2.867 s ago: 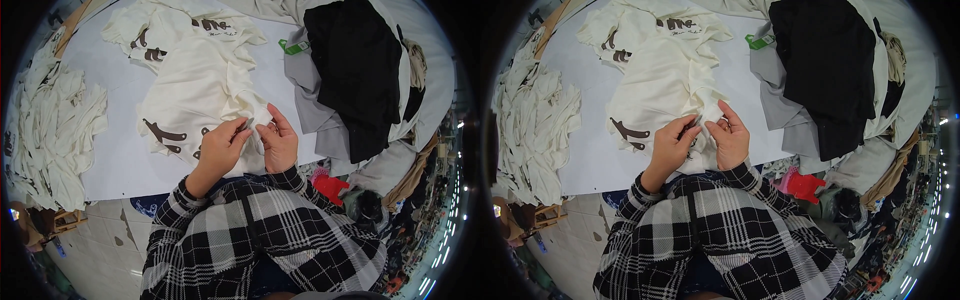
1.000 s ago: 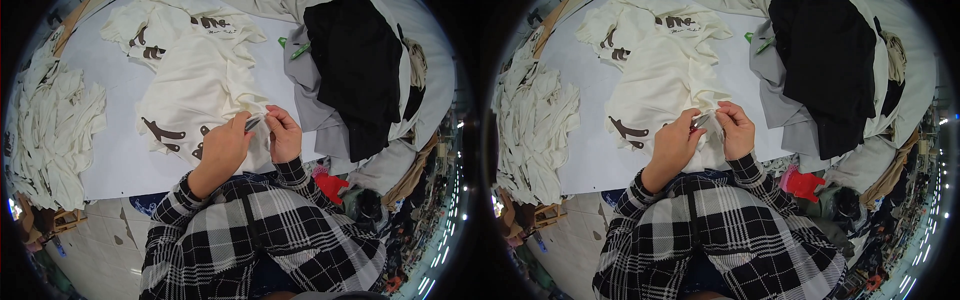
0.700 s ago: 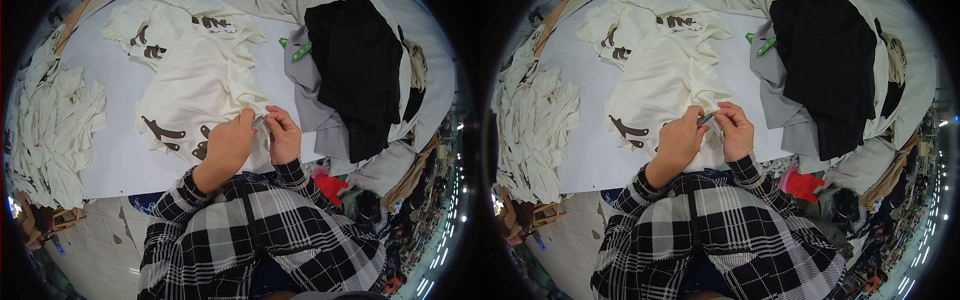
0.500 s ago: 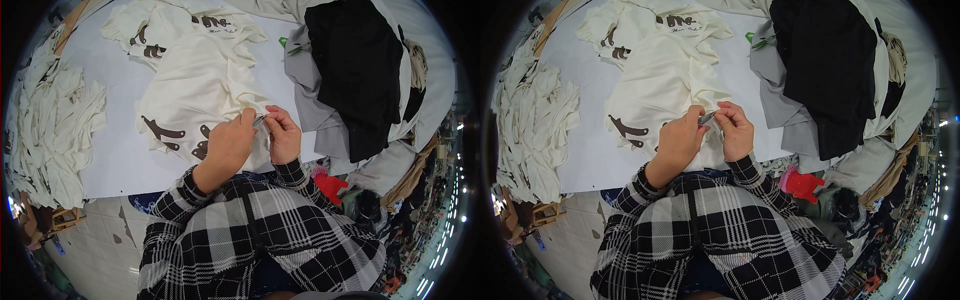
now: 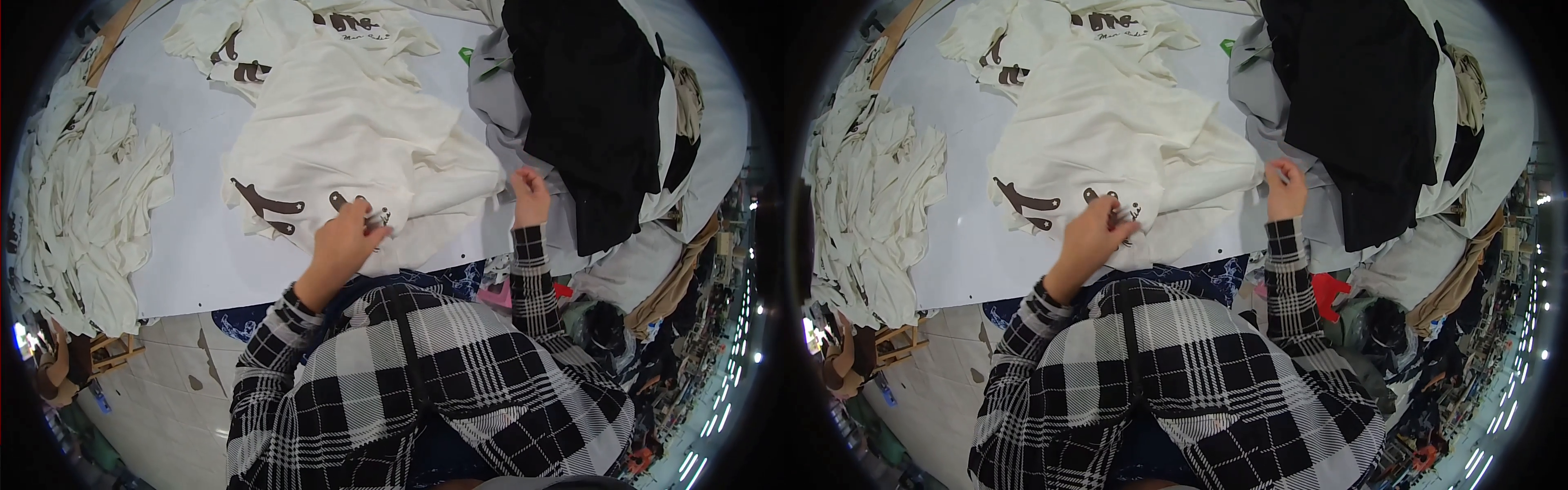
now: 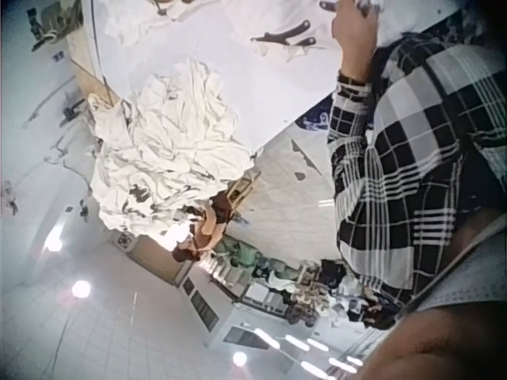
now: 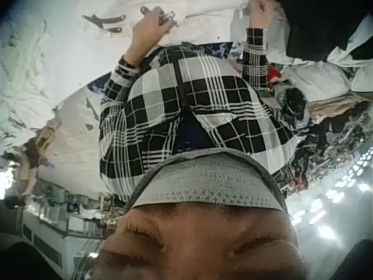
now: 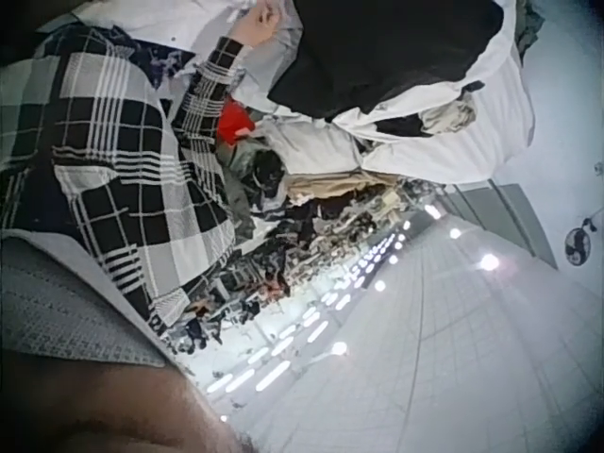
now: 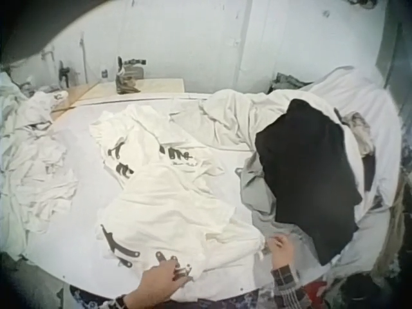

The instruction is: Trimming loose threads from printed t-shirts using thread snips.

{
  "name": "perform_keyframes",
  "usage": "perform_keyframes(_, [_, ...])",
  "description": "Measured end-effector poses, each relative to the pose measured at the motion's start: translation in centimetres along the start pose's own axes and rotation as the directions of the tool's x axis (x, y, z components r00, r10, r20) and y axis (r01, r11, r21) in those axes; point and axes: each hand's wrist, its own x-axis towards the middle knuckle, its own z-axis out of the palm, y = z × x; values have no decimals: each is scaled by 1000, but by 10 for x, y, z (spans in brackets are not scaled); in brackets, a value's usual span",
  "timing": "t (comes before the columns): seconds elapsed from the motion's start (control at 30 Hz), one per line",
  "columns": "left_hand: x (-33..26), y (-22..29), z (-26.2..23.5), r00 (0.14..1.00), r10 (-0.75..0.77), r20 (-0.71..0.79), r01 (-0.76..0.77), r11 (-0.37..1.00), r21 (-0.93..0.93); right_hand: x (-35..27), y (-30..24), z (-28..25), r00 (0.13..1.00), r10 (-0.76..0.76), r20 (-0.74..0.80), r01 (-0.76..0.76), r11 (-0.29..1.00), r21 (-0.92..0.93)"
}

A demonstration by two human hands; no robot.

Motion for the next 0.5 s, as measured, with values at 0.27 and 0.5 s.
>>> perform_keyframes(0.27, [15, -54, 25, 991, -130, 14, 122, 883, -454, -110, -43, 34, 780, -360, 512, 356, 928, 111])
perform_keyframes(0.5, [41, -45, -20, 916, -369, 159, 261, 245, -934, -129, -62, 77, 367, 76, 927, -452, 886, 107])
